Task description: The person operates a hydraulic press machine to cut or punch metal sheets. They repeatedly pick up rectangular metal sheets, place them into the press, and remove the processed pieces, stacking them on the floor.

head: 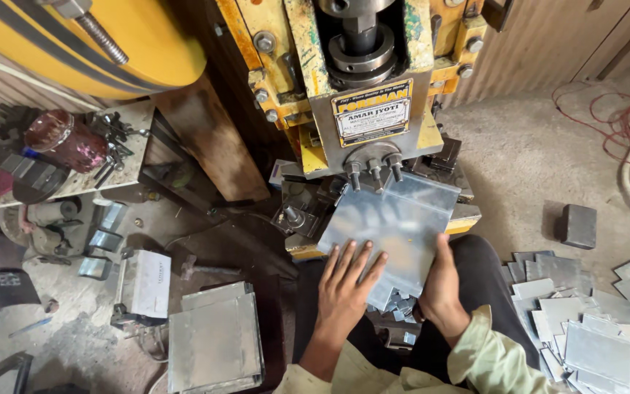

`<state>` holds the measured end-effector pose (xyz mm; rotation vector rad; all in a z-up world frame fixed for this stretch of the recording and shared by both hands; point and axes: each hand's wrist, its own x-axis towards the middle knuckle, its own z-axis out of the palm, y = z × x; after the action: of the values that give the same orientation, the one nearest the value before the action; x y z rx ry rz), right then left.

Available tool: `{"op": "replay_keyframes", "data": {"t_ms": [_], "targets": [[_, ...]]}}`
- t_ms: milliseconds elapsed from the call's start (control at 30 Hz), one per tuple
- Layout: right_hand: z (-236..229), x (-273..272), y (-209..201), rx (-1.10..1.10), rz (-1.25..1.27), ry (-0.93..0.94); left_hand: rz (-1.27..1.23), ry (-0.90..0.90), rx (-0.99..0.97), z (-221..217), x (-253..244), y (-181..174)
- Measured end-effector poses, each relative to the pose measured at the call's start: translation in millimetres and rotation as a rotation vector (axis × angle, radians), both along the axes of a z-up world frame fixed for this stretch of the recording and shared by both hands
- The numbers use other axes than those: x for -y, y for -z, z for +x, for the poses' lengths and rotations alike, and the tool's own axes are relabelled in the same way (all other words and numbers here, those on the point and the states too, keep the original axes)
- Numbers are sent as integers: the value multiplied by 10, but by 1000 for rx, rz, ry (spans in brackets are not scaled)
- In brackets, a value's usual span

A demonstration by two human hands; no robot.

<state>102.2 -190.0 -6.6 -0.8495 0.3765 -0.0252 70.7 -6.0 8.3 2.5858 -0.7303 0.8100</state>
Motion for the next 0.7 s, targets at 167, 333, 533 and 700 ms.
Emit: {"op": "replay_keyframes", "data": {"t_ms": [167, 333, 533, 700], "targets": [[-470, 101, 373, -112, 214, -115, -190, -15, 98, -503, -145, 413], [-915, 146, 928, -197, -348, -278, -1651, -116, -1004, -1078, -65, 845], [-856, 192, 635, -53, -208, -123, -2031, -238, -1617, -912, 11, 311], [-146, 59, 247, 11, -89, -72, -2036, 241, -1333, -261, 53, 287]]}}
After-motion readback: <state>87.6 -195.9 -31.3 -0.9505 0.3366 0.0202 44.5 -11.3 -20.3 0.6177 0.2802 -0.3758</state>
